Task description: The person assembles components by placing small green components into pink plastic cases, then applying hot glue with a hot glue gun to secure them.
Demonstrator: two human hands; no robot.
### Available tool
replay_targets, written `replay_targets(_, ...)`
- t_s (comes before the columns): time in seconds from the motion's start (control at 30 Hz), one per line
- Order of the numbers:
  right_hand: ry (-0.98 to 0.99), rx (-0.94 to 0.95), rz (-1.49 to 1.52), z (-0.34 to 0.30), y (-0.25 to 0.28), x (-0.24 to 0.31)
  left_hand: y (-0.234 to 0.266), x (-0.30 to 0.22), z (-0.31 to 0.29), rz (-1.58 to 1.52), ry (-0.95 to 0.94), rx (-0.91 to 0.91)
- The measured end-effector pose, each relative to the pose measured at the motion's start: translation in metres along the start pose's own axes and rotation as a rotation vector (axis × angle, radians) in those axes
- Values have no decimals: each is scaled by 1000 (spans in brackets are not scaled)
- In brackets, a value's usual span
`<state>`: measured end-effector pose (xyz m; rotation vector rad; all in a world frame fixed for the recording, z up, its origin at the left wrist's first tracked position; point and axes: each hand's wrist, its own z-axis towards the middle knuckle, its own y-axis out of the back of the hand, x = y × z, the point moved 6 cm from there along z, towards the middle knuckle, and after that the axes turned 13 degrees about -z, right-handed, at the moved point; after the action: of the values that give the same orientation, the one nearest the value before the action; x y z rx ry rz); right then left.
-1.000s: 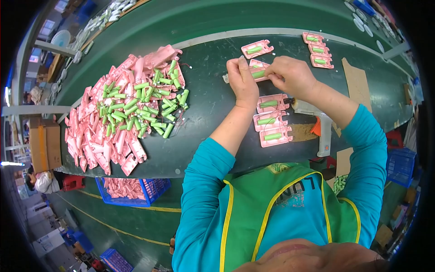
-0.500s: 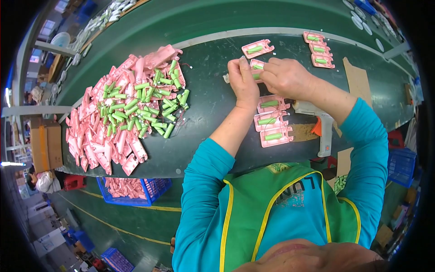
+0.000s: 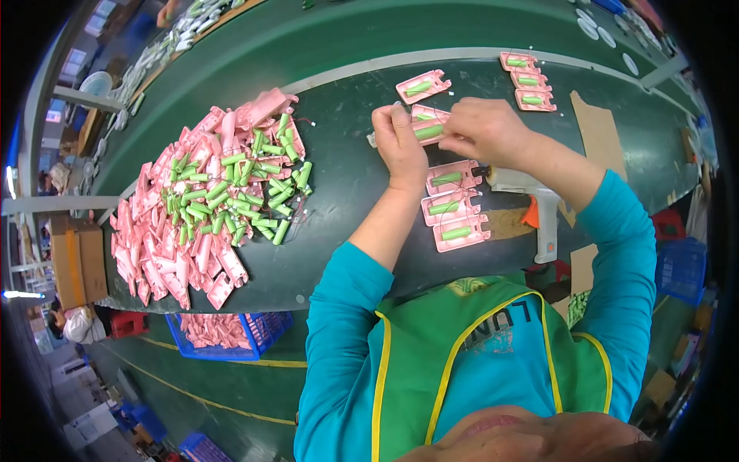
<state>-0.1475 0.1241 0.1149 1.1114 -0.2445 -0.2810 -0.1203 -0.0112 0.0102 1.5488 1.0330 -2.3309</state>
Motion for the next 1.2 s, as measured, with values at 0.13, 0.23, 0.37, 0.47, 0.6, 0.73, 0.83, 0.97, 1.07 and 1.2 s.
replay_targets(0.13,42,-50,-20,6,-3,10,0,0,-1,17,-28,3)
replay_targets(0.23,38,-32,-76,8,-7,12,-1,-4,-2,55,-34,27)
replay_targets(0.37,22,-20,-131,10,-12,14,-5,-11,-2,89,-45,34)
replay_targets(0.47,19,62,-186,14,-15,20,-6,-18,-2,109,-47,38)
replay_targets(0.6,16,56,-178,14,-17,18,-8,-19,-3,106,-49,49)
replay_targets(0.73,-104,-2,-142,16,-10,1,-5,-12,0,51,-48,42)
replay_targets(0.83,-330,73,-34,12,7,-24,-1,-4,1,-12,-35,32)
replay_targets(0.97,-441,252,0,-6,-1,-37,1,-2,2,-43,-24,26)
replay_targets(1.07,-250,99,-8,-9,0,-18,0,-1,0,-68,-11,31)
replay_targets(1.2,-25,-1,-53,1,6,9,0,-1,-1,-75,10,22)
